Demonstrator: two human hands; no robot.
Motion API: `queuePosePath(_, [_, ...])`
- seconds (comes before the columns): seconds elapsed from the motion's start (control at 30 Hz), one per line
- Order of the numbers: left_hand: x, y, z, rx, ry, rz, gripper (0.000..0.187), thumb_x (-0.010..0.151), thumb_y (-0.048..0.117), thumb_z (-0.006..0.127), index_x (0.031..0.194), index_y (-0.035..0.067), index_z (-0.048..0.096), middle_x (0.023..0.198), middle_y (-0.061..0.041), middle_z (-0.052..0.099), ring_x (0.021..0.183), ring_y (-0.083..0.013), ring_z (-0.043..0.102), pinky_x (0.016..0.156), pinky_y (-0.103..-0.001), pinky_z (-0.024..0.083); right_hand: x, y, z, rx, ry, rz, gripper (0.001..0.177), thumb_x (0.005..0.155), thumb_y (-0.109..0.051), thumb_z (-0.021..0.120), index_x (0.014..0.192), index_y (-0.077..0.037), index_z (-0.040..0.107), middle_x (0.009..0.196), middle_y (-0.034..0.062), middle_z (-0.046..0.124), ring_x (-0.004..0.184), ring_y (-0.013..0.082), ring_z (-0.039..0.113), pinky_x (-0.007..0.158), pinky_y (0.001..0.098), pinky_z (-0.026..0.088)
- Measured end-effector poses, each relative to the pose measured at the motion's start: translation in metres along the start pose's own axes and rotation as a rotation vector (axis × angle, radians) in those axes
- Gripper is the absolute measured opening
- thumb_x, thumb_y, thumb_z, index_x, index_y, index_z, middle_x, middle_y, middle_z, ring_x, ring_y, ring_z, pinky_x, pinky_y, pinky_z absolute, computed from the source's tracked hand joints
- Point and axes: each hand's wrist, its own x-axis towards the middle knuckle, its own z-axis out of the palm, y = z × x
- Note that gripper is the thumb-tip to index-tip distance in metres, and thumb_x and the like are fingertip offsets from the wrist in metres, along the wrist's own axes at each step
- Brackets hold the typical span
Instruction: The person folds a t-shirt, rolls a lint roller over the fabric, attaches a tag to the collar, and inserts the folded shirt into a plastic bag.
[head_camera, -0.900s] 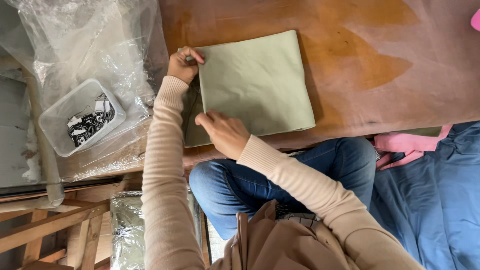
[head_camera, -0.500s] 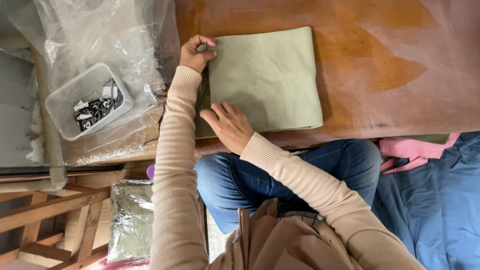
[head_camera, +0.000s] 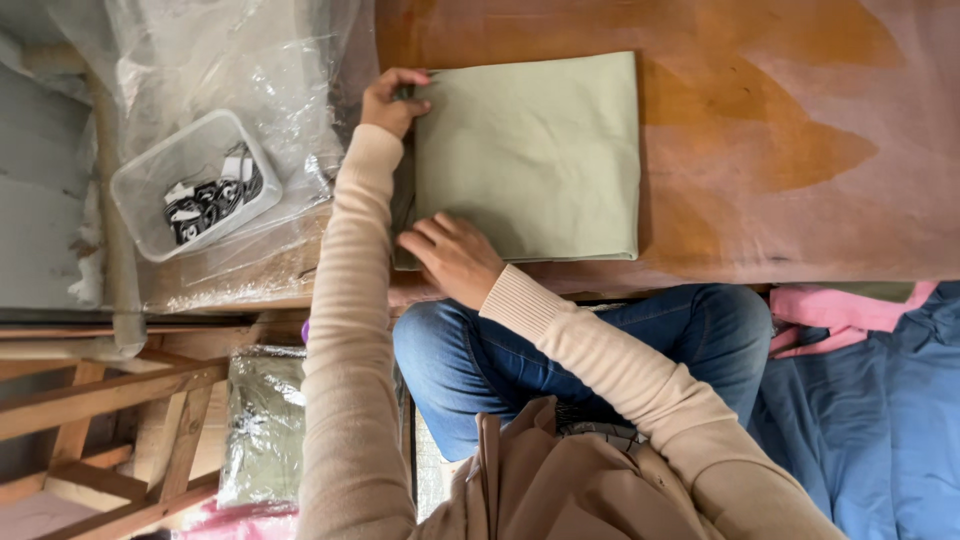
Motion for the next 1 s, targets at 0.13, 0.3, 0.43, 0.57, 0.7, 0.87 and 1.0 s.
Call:
queuePosePath(0.13, [-0.012, 0.019, 0.003, -0.039, -0.009, 0.054, 0.038, 0.067, -0.008, 0.081, 0.095, 0.016, 0.073, 0.117, -0.007, 0.075, 0.115, -0.0203, 0.068, 0.105, -0.035, 0.052, -0.024, 0.006, -0.065, 0.168, 0.038, -0.035, 0.050, 0.091, -0.030, 0.077, 0.135, -0.012, 0.061, 0.135, 0.0083, 0.064, 0.125, 0.0288, 0.056, 0.110, 0.0435, 0.046])
queuePosePath(0.3, [-0.052, 0.081, 0.003, 0.133, 0.016, 0.021, 0.051, 0.083, 0.004, 0.083, 0.127, 0.012, 0.058, 0.137, -0.007, 0.058, 0.129, -0.0224, 0.056, 0.101, -0.031, 0.057, -0.112, 0.058, -0.151, -0.061, 0.225, 0.285, 0.060, 0.089, -0.052, 0.072, 0.125, -0.005, 0.068, 0.129, 0.0144, 0.069, 0.125, 0.0352, 0.060, 0.107, 0.0531, 0.042])
queuePosePath(0.43, [-0.110, 0.105, -0.001, 0.231, -0.043, -0.035, 0.060, 0.084, 0.010, 0.086, 0.135, 0.016, 0.054, 0.138, -0.014, 0.048, 0.096, -0.0197, 0.068, 0.088, -0.025, 0.062, -0.181, 0.100, -0.135, -0.279, 0.217, 0.452, 0.064, 0.081, -0.049, 0.085, 0.128, -0.009, 0.067, 0.124, 0.0103, 0.064, 0.108, 0.0317, 0.056, 0.087, 0.0441, 0.041])
queuePosePath(0.57, [-0.147, 0.105, 0.000, 0.305, -0.059, -0.197, 0.063, 0.086, 0.005, 0.084, 0.141, 0.017, 0.055, 0.149, -0.017, 0.038, 0.090, -0.0263, 0.070, 0.082, -0.039, 0.061, -0.195, 0.124, -0.100, -0.201, 0.402, 0.363, 0.052, 0.075, -0.027, 0.087, 0.120, -0.014, 0.064, 0.100, 0.0024, 0.055, 0.095, 0.0285, 0.057, 0.081, 0.0426, 0.045])
queuePosePath(0.7, [-0.145, 0.105, 0.001, 0.402, -0.068, -0.217, 0.051, 0.084, 0.002, 0.079, 0.130, 0.019, 0.066, 0.136, -0.011, 0.052, 0.080, -0.0174, 0.066, 0.072, -0.034, 0.058, -0.200, 0.134, -0.088, -0.171, 0.369, 0.301, 0.050, 0.072, -0.008, 0.085, 0.117, -0.014, 0.064, 0.097, 0.0034, 0.054, 0.090, 0.0288, 0.060, 0.078, 0.0412, 0.051])
queuePosePath(0.87, [-0.122, 0.061, -0.021, 0.374, -0.115, -0.238, 0.053, 0.080, 0.003, 0.080, 0.129, 0.020, 0.068, 0.129, -0.009, 0.060, 0.079, -0.0144, 0.068, 0.070, -0.032, 0.058, -0.194, 0.120, -0.106, -0.252, 0.265, 0.234, 0.028, 0.086, -0.013, 0.072, 0.112, -0.021, 0.072, 0.104, 0.0019, 0.060, 0.096, 0.0271, 0.061, 0.078, 0.0393, 0.052])
queuePosePath(1.0, [-0.121, 0.078, -0.023, 0.281, -0.167, -0.260, 0.066, 0.076, 0.001, 0.080, 0.136, 0.018, 0.060, 0.111, -0.006, 0.063, 0.078, -0.0105, 0.064, 0.070, -0.028, 0.057, -0.181, 0.122, -0.139, -0.120, 0.113, 0.204, 0.035, 0.083, -0.030, 0.074, 0.117, -0.019, 0.074, 0.106, 0.0067, 0.068, 0.100, 0.0308, 0.061, 0.081, 0.0437, 0.048])
